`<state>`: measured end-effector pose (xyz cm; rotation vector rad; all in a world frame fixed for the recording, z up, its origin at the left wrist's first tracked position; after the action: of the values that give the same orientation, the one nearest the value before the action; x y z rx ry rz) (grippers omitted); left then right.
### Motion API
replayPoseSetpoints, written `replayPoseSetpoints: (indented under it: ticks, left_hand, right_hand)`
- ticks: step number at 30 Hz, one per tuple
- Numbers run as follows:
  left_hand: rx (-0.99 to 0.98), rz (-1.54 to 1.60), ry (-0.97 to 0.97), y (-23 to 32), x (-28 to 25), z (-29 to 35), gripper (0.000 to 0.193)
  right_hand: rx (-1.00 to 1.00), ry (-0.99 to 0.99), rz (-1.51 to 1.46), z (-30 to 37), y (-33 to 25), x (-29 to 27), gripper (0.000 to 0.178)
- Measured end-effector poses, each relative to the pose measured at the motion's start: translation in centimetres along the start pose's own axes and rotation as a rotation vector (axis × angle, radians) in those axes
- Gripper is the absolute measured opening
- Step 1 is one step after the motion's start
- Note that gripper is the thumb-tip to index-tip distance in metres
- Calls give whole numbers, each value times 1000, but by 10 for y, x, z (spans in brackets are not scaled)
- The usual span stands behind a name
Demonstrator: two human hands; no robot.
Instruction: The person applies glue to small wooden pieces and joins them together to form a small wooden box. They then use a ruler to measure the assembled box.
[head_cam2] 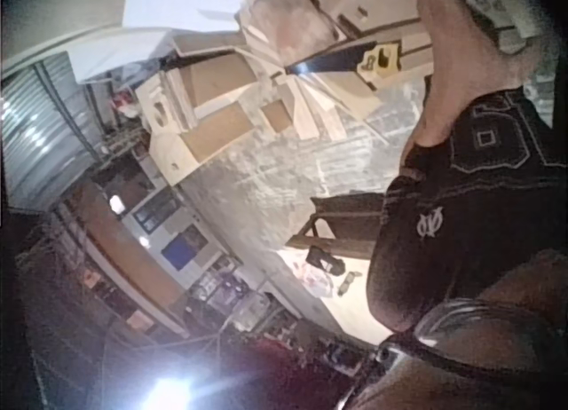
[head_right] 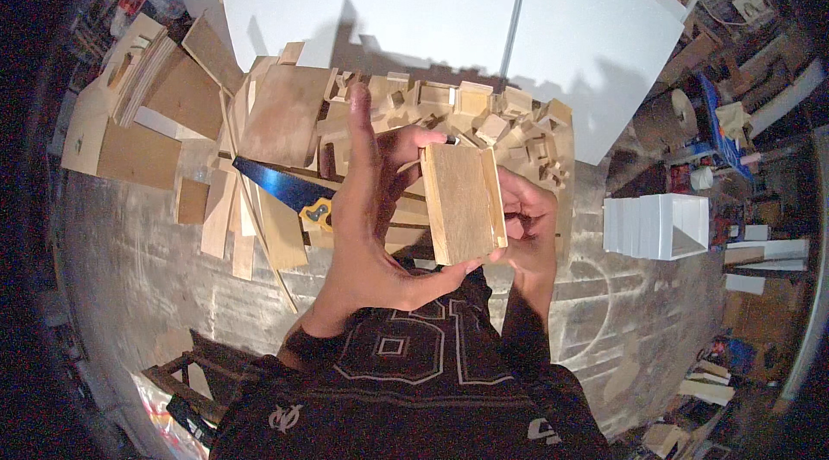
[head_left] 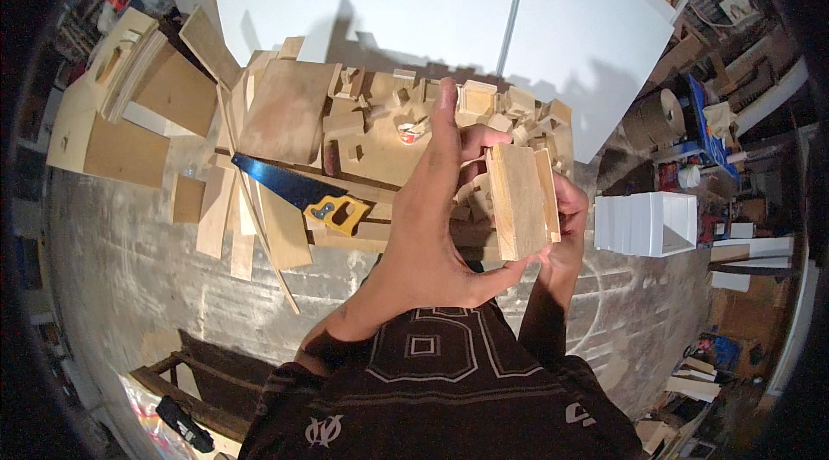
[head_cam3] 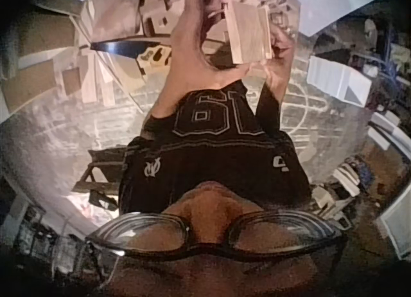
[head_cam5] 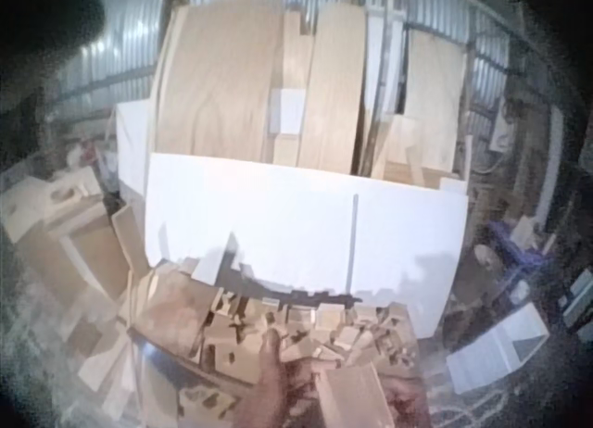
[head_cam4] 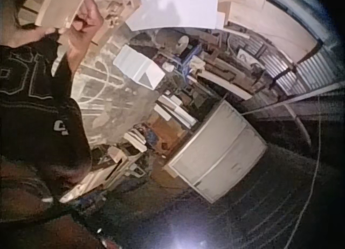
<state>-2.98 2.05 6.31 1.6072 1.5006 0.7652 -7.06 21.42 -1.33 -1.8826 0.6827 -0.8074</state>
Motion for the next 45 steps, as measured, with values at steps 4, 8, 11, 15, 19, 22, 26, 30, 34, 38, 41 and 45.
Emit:
replayPoseSetpoints:
  ticks: [4,8,11,15,19,22,26,30,34,38,41,45]
  left_hand:
    - [10,33,14,1,0,-3,138]
    - [-28,27,26,0,-2,-4,138]
    - [-36,30,42,-1,-4,-5,138]
    - [-36,12,44,-3,-6,-5,137]
    - [-35,20,55,-7,-7,-7,137]
    - [-40,40,59,-9,-7,-7,137]
    - [-52,46,64,-10,-8,-8,137]
    - [-44,49,57,-13,-7,-9,138]
    - [-39,67,56,-17,-5,-10,139]
    - [-63,80,61,-19,-4,-12,139]
    - [-70,85,66,-20,-4,-13,139]
    - [-104,75,78,-19,-3,-14,138]
  right_hand:
    - [-19,47,-1,-4,-1,2,93]
    - [-3,53,21,-4,0,1,96]
    - [33,98,45,-2,-1,5,97]
    - [10,116,16,-6,-3,10,97]
    - [5,145,11,-8,-5,15,96]
    - [12,147,20,-8,-4,13,96]
    - [18,137,41,-10,-4,11,96]
    - [21,132,81,-10,-4,8,96]
    - [-4,120,90,-11,-5,5,95]
    - [-21,116,81,-11,-3,2,95]
    - [-15,120,79,-12,-2,2,93]
    - [-3,133,58,-13,-3,3,91]
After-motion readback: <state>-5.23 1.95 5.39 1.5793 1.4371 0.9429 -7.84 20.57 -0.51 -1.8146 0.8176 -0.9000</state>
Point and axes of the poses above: each hand's wrist, its own z-axis away from the middle knuckle, its own x-axis out of the palm, y = z × x, the point moved 3 cm from there along -z, towards the middle knuckle, and after that the axes turned 10 degrees about -y, right-handed, at the moved point
